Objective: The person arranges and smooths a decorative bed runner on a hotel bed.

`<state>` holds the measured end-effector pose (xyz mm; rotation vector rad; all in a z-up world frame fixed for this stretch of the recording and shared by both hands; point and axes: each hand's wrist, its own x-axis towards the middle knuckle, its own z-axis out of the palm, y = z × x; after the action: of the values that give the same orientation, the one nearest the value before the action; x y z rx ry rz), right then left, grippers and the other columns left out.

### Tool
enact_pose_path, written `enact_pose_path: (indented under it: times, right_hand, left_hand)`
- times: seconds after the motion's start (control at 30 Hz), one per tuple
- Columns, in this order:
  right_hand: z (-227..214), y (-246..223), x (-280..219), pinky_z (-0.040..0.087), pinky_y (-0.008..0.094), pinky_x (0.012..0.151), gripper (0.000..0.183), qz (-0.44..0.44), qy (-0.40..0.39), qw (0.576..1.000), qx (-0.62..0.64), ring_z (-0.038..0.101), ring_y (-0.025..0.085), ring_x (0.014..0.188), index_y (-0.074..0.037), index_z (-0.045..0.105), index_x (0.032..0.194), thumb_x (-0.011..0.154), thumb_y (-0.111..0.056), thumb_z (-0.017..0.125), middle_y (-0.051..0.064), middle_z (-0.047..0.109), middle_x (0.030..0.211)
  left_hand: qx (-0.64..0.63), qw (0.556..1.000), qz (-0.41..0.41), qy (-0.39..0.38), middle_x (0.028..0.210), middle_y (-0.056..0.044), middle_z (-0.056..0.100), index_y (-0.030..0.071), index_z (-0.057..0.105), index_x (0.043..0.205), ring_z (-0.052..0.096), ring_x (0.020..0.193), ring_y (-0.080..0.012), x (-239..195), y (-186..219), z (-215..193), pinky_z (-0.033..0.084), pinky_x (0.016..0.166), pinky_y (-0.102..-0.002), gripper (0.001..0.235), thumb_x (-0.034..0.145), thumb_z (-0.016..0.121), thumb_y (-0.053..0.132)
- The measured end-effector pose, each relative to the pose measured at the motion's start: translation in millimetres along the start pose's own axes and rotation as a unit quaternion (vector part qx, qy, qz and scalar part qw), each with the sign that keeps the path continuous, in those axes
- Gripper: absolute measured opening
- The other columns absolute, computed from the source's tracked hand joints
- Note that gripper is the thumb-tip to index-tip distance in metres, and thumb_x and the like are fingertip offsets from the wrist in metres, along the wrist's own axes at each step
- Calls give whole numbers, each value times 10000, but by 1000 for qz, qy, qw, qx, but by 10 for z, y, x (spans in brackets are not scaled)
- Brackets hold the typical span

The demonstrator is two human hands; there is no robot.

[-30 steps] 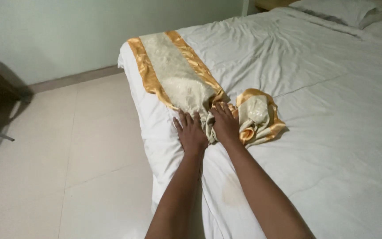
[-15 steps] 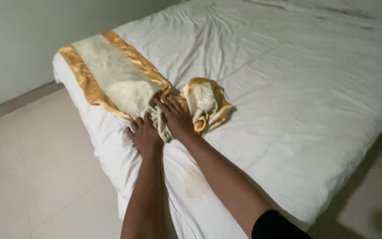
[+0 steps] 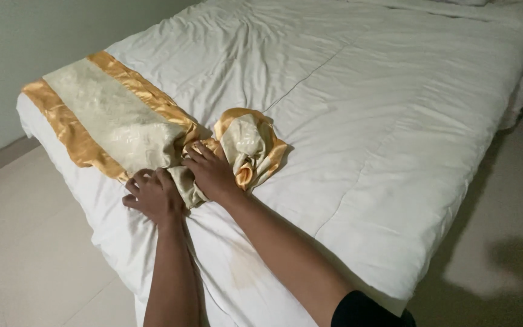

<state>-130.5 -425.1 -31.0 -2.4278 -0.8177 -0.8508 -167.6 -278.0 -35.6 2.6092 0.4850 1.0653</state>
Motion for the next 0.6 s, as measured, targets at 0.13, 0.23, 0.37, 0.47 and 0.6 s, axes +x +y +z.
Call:
enact_pose_path:
  times: [0.13, 0.23, 0.37, 0.47, 0.6]
  right_hand:
    - [152, 37, -20, 349, 519, 1157, 384, 34, 12, 998, 60, 534, 287, 1367, -149, 695, 1219, 851, -91, 602, 55, 651, 1426]
    - [-22, 41, 13, 358, 527, 1172, 395, 57, -6, 997, 44, 582, 278, 1233, -140, 706, 1236, 843, -155, 670, 56, 697, 1197]
    - [-227, 113, 135, 413, 512, 1072, 307, 119, 12, 992, 42, 622, 294, 1153, -157, 751, 1101, 810, -253, 741, 85, 707, 1090]
    - [-635, 98, 256, 441, 496, 1050, 298, 218, -153, 962, 63, 663, 285, 1105, -193, 760, 1125, 860, -328, 736, 77, 730, 1079]
    - [-798, 151, 306, 456, 505, 1030, 259, 217, -202, 954, 47, 641, 250, 1200, -208, 771, 1106, 859, -262, 715, 33, 735, 1157]
  left_hand:
    - [0, 999, 33, 24, 1284, -93, 675, 124, 799, 1027, 504, 1266, -341, 52, -43, 27, 224, 1053, -645, 397, 1008, 490, 373]
    - [-31, 999, 38, 0, 1198, -78, 715, 104, 788, 1038, 574, 1166, -307, 73, -93, 39, 287, 1026, -603, 345, 976, 545, 340]
    - [-58, 997, 40, -16, 1060, -73, 722, 90, 759, 969, 614, 1078, -305, 86, -200, 71, 393, 974, -488, 255, 998, 638, 313]
    - [-62, 996, 58, -3, 1018, -65, 715, 88, 748, 934, 615, 1062, -296, 72, -157, 31, 399, 960, -462, 238, 999, 666, 301]
    - [-48, 992, 102, 56, 1054, -44, 709, 105, 773, 947, 587, 1098, -284, 49, -49, -161, 345, 995, -504, 204, 965, 684, 287]
